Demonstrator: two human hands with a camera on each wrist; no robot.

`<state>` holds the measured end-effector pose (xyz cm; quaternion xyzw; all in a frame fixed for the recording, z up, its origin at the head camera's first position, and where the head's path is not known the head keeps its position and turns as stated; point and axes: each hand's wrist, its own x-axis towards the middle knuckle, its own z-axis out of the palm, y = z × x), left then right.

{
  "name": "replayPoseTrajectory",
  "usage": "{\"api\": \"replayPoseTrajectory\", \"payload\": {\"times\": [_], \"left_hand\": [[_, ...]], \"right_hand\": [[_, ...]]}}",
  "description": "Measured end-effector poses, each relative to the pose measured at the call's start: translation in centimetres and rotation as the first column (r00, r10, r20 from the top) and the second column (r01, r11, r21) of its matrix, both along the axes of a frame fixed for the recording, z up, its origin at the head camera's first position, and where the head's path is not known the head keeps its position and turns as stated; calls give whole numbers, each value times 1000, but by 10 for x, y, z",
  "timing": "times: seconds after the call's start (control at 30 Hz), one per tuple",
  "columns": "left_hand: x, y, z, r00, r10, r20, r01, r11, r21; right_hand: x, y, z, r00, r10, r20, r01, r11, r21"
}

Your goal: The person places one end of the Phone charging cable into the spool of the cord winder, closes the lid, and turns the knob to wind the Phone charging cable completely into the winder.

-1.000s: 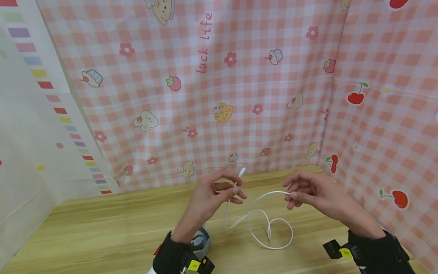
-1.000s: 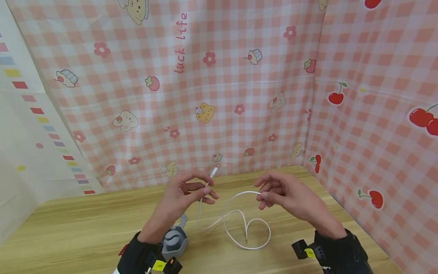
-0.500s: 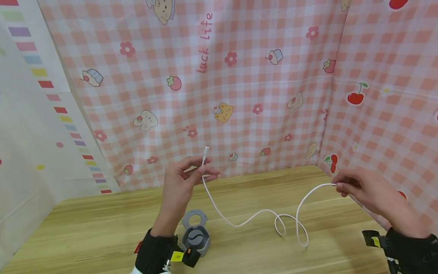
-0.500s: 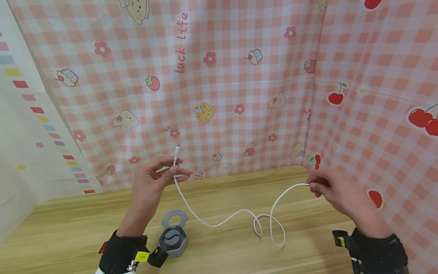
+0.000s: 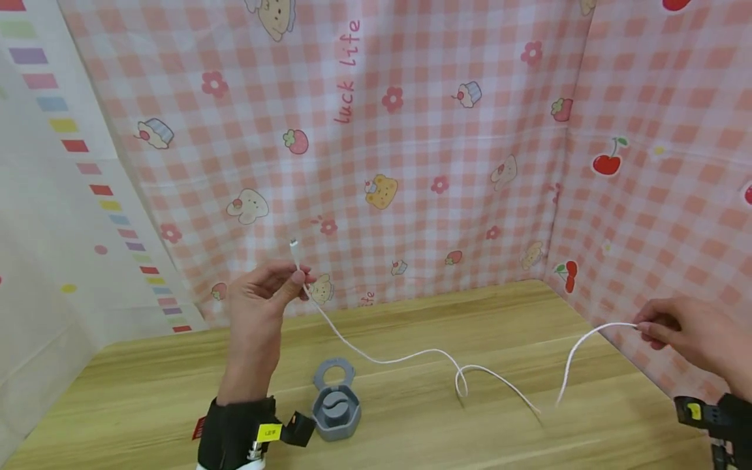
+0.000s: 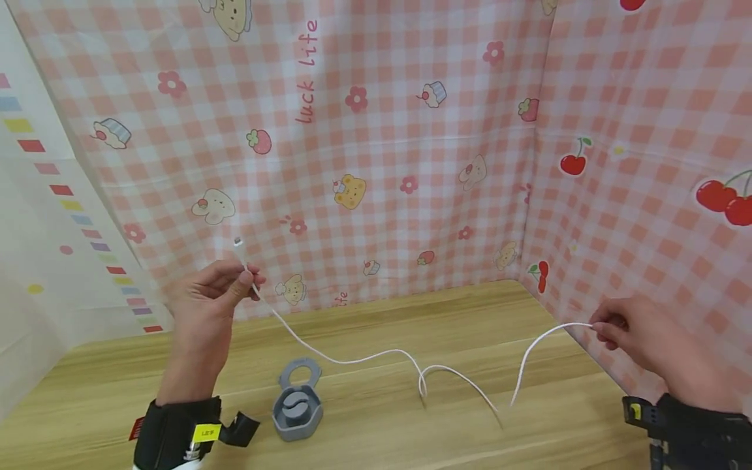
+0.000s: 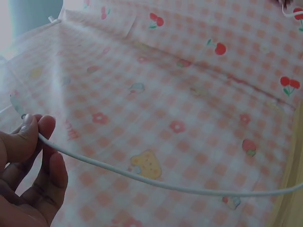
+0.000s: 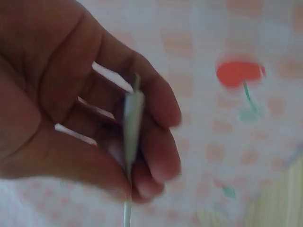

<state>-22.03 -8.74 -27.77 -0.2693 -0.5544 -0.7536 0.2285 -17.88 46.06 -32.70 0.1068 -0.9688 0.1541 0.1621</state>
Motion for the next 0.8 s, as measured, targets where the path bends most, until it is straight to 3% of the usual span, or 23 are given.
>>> {"api": "replayPoseTrajectory", "payload": {"times": [0.07, 0.1, 0.23, 0.33, 0.43, 0.53, 0.7, 0.8], "left_hand": [[2, 7, -1, 998, -65, 2, 65, 998, -22], [3, 11, -2, 996, -93, 3, 93, 995, -39], [7, 26, -6, 980, -195, 28, 197, 978, -75], [9, 33, -9, 971, -235, 53, 239, 966, -95], [10, 36, -9, 964, -258, 65, 264, 959, -102], [10, 38, -8, 958, -277, 79, 284, 955, -89], [10, 41, -6, 941, -323, 106, 329, 943, -48], [9, 42, -5, 925, -364, 106, 368, 930, -21]], "right_hand": [[2, -34, 13, 990, 99, 100, -100, 995, -2], [0, -49, 13, 980, 171, 102, -172, 985, -1], [-20, -85, -6, 902, 383, 200, -374, 924, -85], [-32, -102, -27, 848, 445, 287, -431, 895, -113], [-39, -112, -45, 822, 455, 342, -444, 889, -113], [-42, -116, -56, 819, 449, 358, -440, 891, -111], [-45, -117, -62, 848, 409, 337, -408, 910, -79], [-46, -116, -63, 852, 393, 345, -390, 917, -83]]}}
